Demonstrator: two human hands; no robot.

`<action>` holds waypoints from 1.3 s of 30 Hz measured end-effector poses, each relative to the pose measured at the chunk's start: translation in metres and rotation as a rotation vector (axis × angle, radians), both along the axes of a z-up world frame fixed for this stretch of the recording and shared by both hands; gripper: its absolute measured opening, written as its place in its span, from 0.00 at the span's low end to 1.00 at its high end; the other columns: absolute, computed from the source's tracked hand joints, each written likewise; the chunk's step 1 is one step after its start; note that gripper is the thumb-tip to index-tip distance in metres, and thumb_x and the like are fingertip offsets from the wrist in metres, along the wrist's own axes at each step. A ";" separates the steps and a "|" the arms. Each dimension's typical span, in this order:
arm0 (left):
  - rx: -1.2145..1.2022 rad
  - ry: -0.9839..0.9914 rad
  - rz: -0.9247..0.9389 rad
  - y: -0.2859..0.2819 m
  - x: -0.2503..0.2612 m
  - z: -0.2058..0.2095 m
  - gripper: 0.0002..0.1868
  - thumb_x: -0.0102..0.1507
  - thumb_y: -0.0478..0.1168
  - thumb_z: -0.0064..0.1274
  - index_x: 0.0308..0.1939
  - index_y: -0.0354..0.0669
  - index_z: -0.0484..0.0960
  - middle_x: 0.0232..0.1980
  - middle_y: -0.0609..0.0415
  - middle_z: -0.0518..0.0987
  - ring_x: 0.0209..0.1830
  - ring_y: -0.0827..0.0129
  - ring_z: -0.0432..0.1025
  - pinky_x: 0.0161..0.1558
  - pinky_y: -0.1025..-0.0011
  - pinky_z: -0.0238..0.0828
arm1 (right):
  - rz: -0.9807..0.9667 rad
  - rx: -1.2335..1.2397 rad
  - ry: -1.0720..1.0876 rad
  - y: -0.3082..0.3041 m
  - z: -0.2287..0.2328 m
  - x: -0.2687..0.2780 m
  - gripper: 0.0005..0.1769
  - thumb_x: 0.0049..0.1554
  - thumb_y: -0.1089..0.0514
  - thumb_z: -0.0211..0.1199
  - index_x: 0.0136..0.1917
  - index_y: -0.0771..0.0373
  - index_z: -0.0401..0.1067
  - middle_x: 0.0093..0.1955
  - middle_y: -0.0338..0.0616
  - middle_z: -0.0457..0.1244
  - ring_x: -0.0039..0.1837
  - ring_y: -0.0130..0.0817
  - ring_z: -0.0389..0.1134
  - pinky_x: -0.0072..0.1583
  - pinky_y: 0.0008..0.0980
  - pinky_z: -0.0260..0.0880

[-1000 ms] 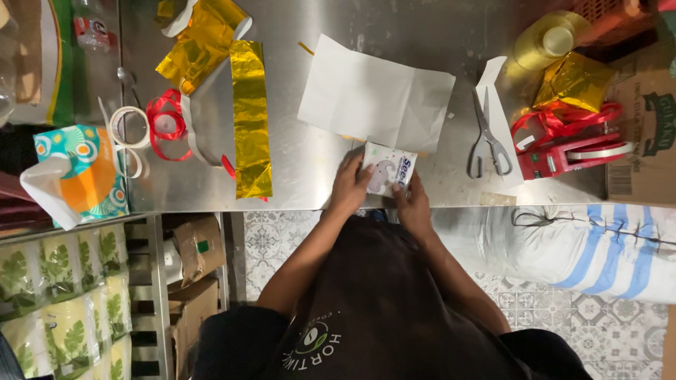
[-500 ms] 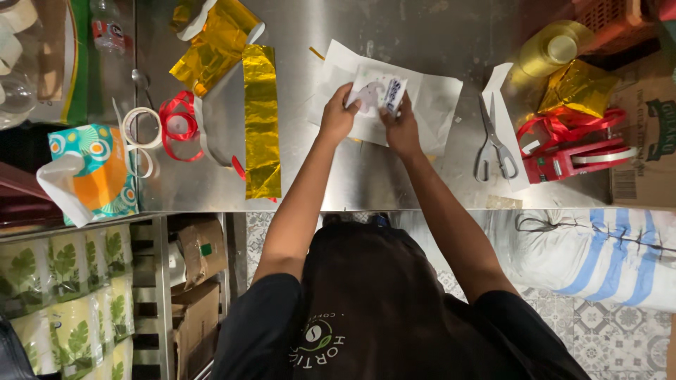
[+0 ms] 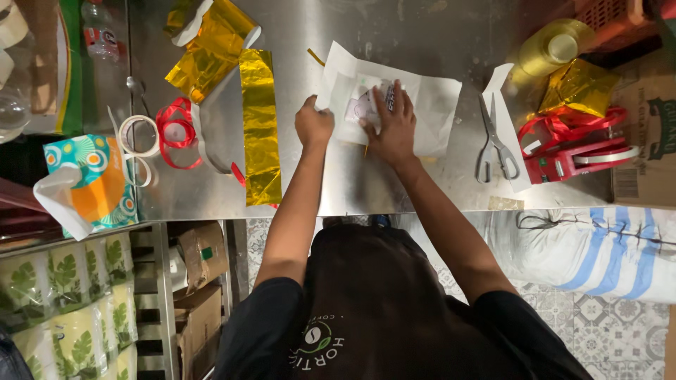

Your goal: The person wraps a small rectangular box with gold foil paper on a stainless steel table. They fold the paper around the box, tuck the edges, and smooth the surface to create a neat package.

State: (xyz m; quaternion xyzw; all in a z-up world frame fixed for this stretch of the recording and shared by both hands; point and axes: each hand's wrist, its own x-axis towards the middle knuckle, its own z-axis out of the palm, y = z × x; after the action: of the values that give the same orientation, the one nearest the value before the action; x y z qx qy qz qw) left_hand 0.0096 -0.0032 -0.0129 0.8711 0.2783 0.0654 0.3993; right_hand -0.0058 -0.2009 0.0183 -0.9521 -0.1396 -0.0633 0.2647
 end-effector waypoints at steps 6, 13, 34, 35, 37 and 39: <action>-0.114 -0.011 -0.045 0.006 -0.014 -0.008 0.24 0.57 0.34 0.62 0.58 0.36 0.81 0.43 0.36 0.84 0.42 0.45 0.80 0.48 0.59 0.74 | -0.013 -0.159 0.018 -0.009 0.004 -0.003 0.41 0.56 0.48 0.72 0.80 0.43 0.61 0.84 0.59 0.42 0.78 0.69 0.48 0.70 0.66 0.53; -0.132 -0.132 -0.135 0.005 -0.040 -0.013 0.26 0.57 0.33 0.65 0.59 0.31 0.80 0.53 0.32 0.81 0.55 0.47 0.78 0.55 0.63 0.74 | 0.011 -0.134 0.047 -0.032 0.009 -0.014 0.41 0.53 0.53 0.73 0.78 0.43 0.64 0.83 0.58 0.45 0.76 0.62 0.55 0.68 0.60 0.59; -0.177 -0.210 0.013 -0.021 -0.133 0.074 0.05 0.60 0.33 0.61 0.37 0.35 0.82 0.26 0.48 0.79 0.19 0.61 0.69 0.28 0.66 0.66 | 0.223 -0.108 0.085 -0.036 0.034 -0.065 0.36 0.52 0.55 0.73 0.74 0.51 0.70 0.81 0.60 0.48 0.69 0.60 0.62 0.61 0.53 0.69; -0.177 -0.205 0.018 -0.024 -0.132 0.076 0.05 0.60 0.33 0.62 0.36 0.35 0.82 0.27 0.47 0.79 0.20 0.60 0.70 0.29 0.65 0.67 | 0.221 -0.108 0.102 -0.035 0.034 -0.065 0.36 0.52 0.55 0.73 0.74 0.51 0.70 0.81 0.59 0.48 0.68 0.60 0.62 0.60 0.53 0.69; -0.174 -0.195 0.028 -0.033 -0.128 0.079 0.05 0.60 0.34 0.62 0.34 0.35 0.82 0.28 0.47 0.80 0.22 0.59 0.72 0.31 0.65 0.68 | 0.222 -0.099 0.076 -0.031 0.033 -0.068 0.37 0.52 0.54 0.73 0.74 0.50 0.70 0.81 0.59 0.48 0.68 0.61 0.61 0.60 0.53 0.70; -0.158 -0.277 -0.017 -0.045 -0.124 0.081 0.04 0.59 0.33 0.61 0.35 0.35 0.83 0.34 0.46 0.81 0.28 0.56 0.74 0.34 0.63 0.70 | 0.223 -0.086 0.073 -0.029 0.033 -0.070 0.37 0.51 0.53 0.74 0.73 0.51 0.69 0.81 0.60 0.47 0.68 0.62 0.60 0.60 0.53 0.70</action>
State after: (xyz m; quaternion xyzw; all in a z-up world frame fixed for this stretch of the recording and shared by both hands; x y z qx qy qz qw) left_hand -0.1140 -0.0484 0.0680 0.8220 0.2175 0.1595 0.5016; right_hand -0.0760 -0.2299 0.0510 -0.9427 -0.2378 0.0072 0.2341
